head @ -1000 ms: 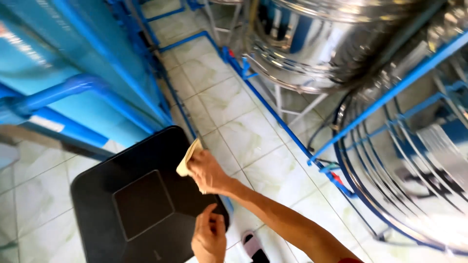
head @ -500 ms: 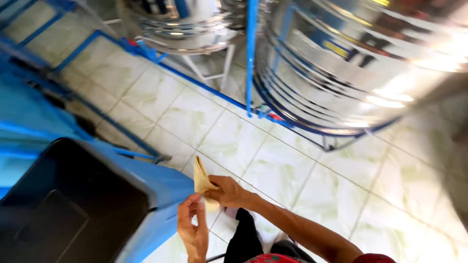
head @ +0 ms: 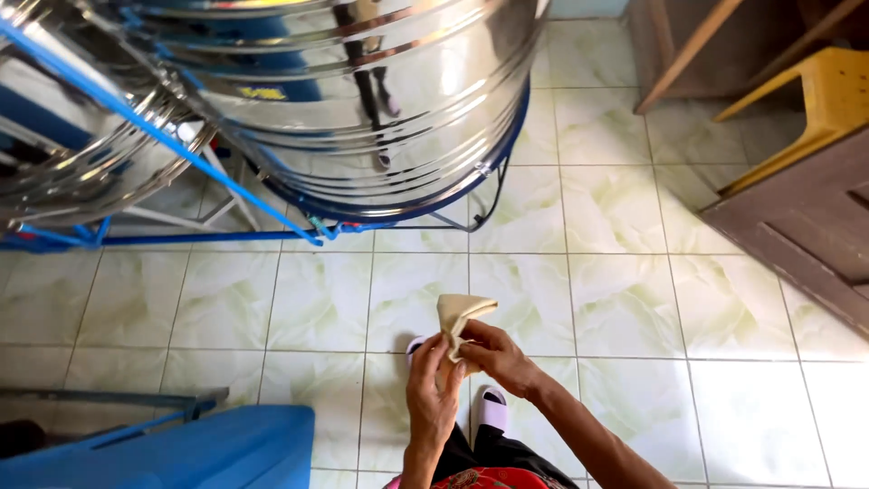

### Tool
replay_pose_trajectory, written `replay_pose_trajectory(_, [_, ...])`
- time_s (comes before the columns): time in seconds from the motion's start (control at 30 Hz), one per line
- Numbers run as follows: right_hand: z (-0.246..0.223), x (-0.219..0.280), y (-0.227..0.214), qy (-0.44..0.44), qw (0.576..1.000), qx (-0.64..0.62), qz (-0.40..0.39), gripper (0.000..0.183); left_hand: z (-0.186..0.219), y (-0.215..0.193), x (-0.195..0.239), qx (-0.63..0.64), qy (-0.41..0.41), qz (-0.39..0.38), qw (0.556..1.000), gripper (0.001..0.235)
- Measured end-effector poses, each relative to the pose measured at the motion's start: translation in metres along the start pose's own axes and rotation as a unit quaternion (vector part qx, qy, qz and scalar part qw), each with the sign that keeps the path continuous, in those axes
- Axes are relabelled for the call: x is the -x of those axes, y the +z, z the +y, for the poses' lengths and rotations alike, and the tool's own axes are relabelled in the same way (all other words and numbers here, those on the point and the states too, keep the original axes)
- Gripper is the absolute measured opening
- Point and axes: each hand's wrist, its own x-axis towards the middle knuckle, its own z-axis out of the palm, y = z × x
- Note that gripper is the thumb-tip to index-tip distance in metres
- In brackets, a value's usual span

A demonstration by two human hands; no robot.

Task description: Cleaning and wiping down various water filtration and storage tanks using a cloth.

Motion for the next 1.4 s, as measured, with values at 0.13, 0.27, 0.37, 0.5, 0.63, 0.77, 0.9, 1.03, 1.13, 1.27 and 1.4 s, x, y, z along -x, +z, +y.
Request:
replay_pose_trajectory(0.13, [0.023, 0.005, -0.071, -0.084, 0.989, 0.035, 0.113, 0.036, -0.03, 0.059, -0.02, 0.138, -0.093, -0.047, 0.985, 0.031])
replay_pose_trajectory(0.27, [0.007, 0.007, -0.129, -0.084, 0.981, -0.003, 0.173, 0.036, -0.05, 0.102, -0.068, 0.294, -0.218, -0.062, 0.929, 0.03])
replay_pose_trajectory(0.37, [-0.036, 0.01, -0.169, -0.075, 0.972, -0.095, 0.199, 0.04, -0.074, 0.134, -0.111, 0.425, -0.314, -0.034, 0.848, 0.027])
replay_pose_trajectory(0.5, [-0.077, 0.016, -0.229, -0.077, 0.921, -0.29, 0.248, 0.04, -0.075, 0.153, -0.177, 0.557, -0.366, -0.012, 0.745, 0.031])
replay_pose_trajectory(0.63, [-0.101, 0.036, -0.282, -0.101, 0.886, -0.365, 0.269, 0.044, -0.061, 0.165, -0.226, 0.578, -0.393, -0.053, 0.714, 0.04])
replay_pose_trajectory(0.77, [-0.144, 0.056, -0.308, -0.121, 0.907, -0.291, 0.279, 0.044, -0.022, 0.197, -0.256, 0.572, -0.417, -0.061, 0.704, 0.044])
replay_pose_trajectory(0.9, [-0.126, 0.05, -0.376, -0.106, 0.908, -0.249, 0.319, 0.039, 0.005, 0.257, -0.262, 0.568, -0.415, -0.06, 0.709, 0.046])
replay_pose_trajectory(1.03, [-0.153, 0.04, -0.407, -0.053, 0.882, -0.368, 0.289, 0.041, 0.036, 0.352, -0.241, 0.52, -0.379, -0.144, 0.752, 0.044])
replay_pose_trajectory(1.13, [-0.125, 0.025, -0.455, -0.05, 0.913, -0.326, 0.24, 0.043, 0.057, 0.433, -0.214, 0.425, -0.375, -0.203, 0.799, 0.043])
replay_pose_trajectory(1.27, [-0.126, 0.031, -0.509, 0.015, 0.942, -0.115, 0.315, 0.039, 0.019, 0.529, -0.185, 0.35, -0.326, -0.249, 0.842, 0.037])
replay_pose_trajectory(1.4, [-0.159, 0.043, -0.561, -0.015, 0.95, -0.17, 0.261, 0.037, 0.016, 0.562, -0.203, 0.217, -0.194, -0.143, 0.946, 0.046])
